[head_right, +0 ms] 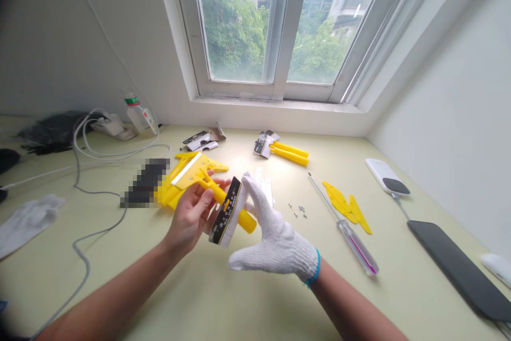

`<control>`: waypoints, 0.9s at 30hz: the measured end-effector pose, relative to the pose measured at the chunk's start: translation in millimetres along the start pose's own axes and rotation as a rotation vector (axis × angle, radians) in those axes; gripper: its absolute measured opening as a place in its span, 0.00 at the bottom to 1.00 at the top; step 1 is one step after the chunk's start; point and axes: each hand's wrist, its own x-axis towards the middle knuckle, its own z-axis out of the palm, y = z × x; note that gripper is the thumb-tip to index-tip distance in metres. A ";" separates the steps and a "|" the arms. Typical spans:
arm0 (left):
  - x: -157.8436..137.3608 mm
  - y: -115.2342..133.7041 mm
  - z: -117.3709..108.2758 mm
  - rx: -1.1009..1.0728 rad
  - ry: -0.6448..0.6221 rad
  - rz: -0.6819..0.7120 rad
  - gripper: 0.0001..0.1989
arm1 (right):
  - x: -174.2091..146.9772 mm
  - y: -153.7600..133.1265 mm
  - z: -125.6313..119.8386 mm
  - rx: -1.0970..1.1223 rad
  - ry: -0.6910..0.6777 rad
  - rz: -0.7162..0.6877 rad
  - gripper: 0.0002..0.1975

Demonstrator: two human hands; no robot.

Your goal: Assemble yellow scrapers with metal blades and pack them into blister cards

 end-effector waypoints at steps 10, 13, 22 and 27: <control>1.7 1.0 -5.8 -0.088 -0.199 -0.180 0.14 | 10.6 -1.7 5.8 0.538 -0.053 0.347 0.37; -0.4 0.8 -8.1 0.034 -0.265 -0.134 0.15 | 10.0 -3.0 11.0 0.517 0.006 0.313 0.28; 5.4 17.3 -18.0 0.078 -0.343 -0.123 0.12 | 6.2 4.0 -2.1 0.362 -0.001 0.312 0.21; 10.0 15.2 -22.2 0.061 -0.362 -0.146 0.12 | 5.4 2.2 -7.7 0.343 -0.047 0.298 0.21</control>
